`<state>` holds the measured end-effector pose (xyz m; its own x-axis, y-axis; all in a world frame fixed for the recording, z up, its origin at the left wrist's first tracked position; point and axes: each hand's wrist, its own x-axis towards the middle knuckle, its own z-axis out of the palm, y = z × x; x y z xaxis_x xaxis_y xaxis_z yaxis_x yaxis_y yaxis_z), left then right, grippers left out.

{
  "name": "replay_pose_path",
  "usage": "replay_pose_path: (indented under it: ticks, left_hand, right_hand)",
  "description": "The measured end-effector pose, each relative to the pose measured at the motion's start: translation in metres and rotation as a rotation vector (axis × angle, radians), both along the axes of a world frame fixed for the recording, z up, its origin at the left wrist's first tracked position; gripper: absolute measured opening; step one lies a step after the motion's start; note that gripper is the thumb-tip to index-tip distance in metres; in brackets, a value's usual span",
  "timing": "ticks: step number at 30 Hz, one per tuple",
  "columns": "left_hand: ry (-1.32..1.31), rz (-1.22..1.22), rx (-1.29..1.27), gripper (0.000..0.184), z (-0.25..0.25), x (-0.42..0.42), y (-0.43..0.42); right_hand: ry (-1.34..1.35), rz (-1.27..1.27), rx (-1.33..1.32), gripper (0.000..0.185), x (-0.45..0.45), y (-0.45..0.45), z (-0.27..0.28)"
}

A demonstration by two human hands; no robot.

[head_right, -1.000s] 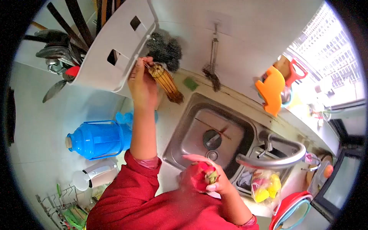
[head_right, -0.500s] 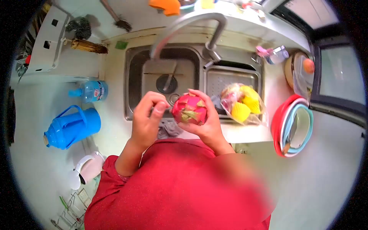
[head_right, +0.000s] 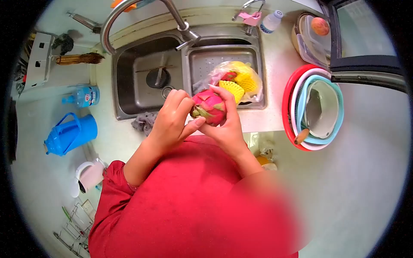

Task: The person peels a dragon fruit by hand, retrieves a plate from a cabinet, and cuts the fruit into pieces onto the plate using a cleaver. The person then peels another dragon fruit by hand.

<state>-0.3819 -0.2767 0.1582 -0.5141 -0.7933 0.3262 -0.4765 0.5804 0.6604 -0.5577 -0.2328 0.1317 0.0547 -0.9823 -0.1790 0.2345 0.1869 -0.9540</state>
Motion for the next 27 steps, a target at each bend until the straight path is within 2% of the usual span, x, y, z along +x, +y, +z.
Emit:
replay_pose_path:
  ticks: [5, 10, 13, 18, 22, 27]
  left_hand:
    - [-0.007, 0.08, 0.083, 0.026, -0.023, -0.034, 0.021]
    - [-0.012, 0.172, 0.15, 0.014, -0.031, -0.062, 0.037]
    - [0.105, 0.262, 0.234, 0.011, -0.035, -0.076, 0.041]
    - [0.278, 0.349, 0.169, 0.01, -0.022, -0.094, 0.033]
    - [0.395, 0.356, 0.166, 0.01, -0.016, -0.102, 0.023]
    - [0.543, 0.333, 0.236, 0.013, -0.022, -0.104, 0.015]
  right_hand:
    - [-0.015, 0.027, 0.102, 0.074, -0.033, 0.015, -0.018]
    - [-0.246, -0.044, 0.262, 0.072, -0.053, 0.023, -0.027]
    - [-0.25, -0.083, 0.228, 0.071, -0.064, 0.019, -0.027]
    - [-0.374, -0.174, 0.246, 0.071, -0.068, 0.007, -0.015]
    - [-0.314, -0.195, 0.117, 0.07, -0.074, -0.001, -0.009]
    - [-0.235, -0.209, 0.041, 0.076, -0.075, -0.011, 0.013]
